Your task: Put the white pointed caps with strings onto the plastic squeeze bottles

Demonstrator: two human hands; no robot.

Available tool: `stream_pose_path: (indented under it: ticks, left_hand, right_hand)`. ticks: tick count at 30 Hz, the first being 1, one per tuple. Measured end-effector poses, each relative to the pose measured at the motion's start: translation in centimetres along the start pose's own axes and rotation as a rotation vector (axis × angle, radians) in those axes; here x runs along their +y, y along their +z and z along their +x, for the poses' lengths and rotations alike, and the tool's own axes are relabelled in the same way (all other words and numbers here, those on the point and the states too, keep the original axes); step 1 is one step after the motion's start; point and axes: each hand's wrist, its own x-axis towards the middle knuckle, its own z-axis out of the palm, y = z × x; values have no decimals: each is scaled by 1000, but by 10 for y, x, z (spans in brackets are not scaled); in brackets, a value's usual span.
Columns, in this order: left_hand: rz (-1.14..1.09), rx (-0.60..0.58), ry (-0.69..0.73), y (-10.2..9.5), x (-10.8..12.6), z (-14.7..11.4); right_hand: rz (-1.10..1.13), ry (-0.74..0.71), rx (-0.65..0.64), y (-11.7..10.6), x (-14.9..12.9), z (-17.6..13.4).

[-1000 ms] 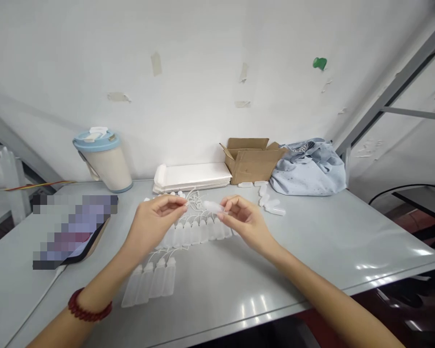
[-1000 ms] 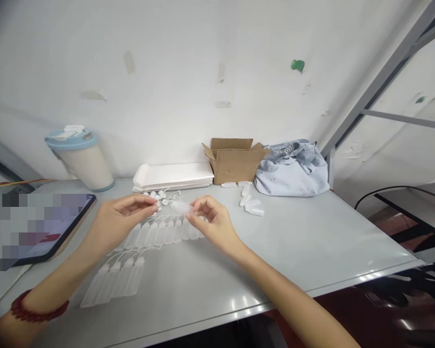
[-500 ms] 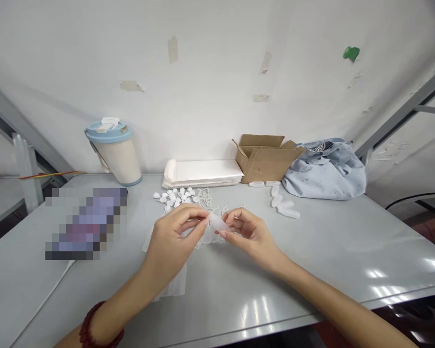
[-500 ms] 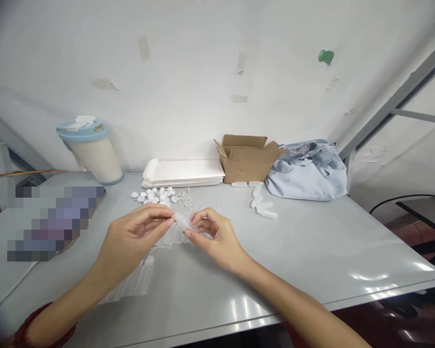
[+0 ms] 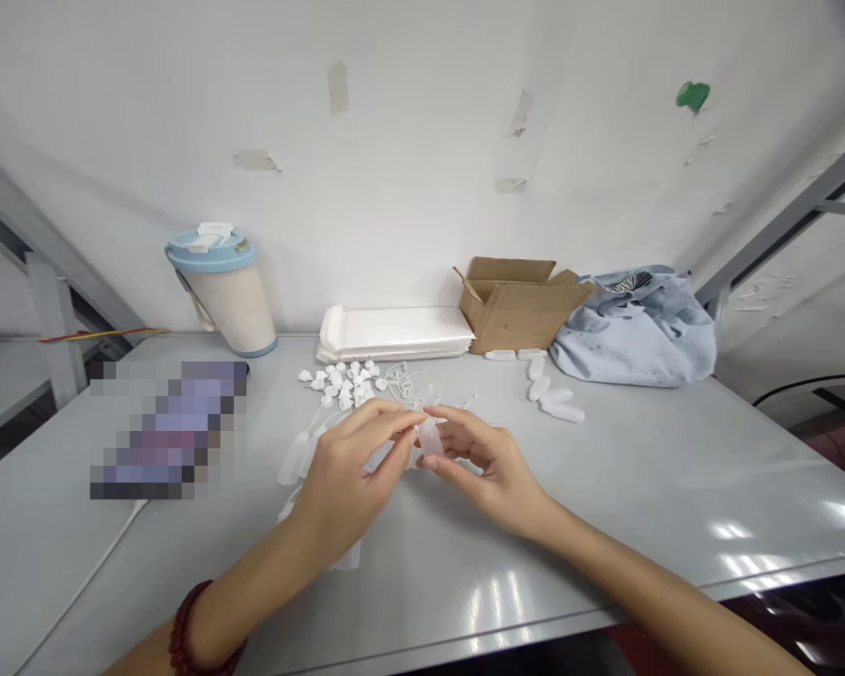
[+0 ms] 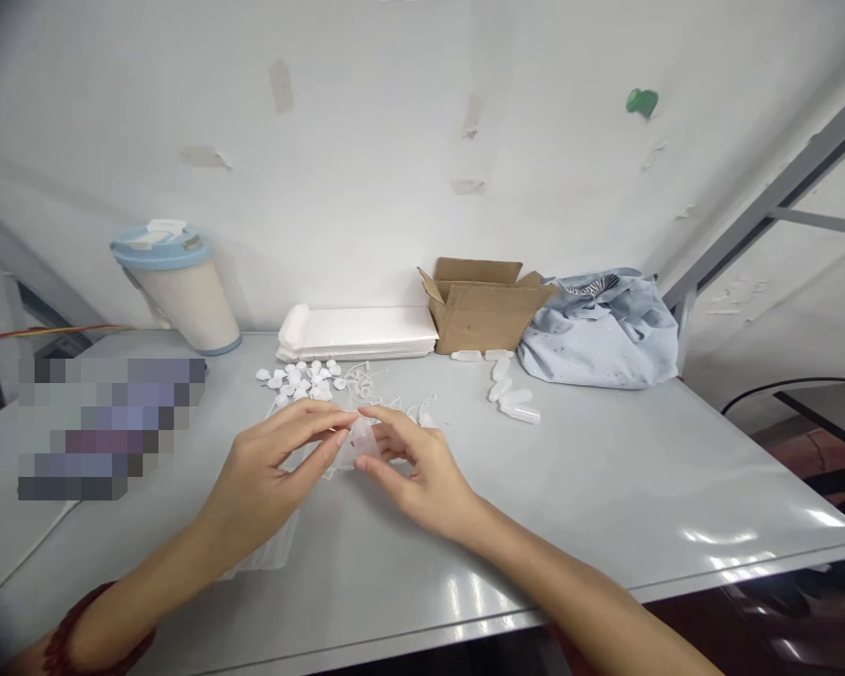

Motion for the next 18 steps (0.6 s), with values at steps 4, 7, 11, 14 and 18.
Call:
stream_pose_path:
  ticks: [4, 7, 11, 14, 18]
  left_hand:
    - [45, 19, 103, 2, -1, -2]
    - [136, 11, 218, 4, -3, -3]
    - [210, 1, 295, 5, -4, -4]
    - [208, -1, 295, 4, -2, -4]
    - [215, 2, 290, 2, 0, -4]
  right_hand:
    - [29, 9, 5, 0, 0, 0]
    - [95, 47, 6, 0, 1, 0]
    - [235, 109, 16, 2, 2, 0]
    - [305, 155, 23, 3, 0, 1]
    - [343, 195, 10, 1, -5, 2]
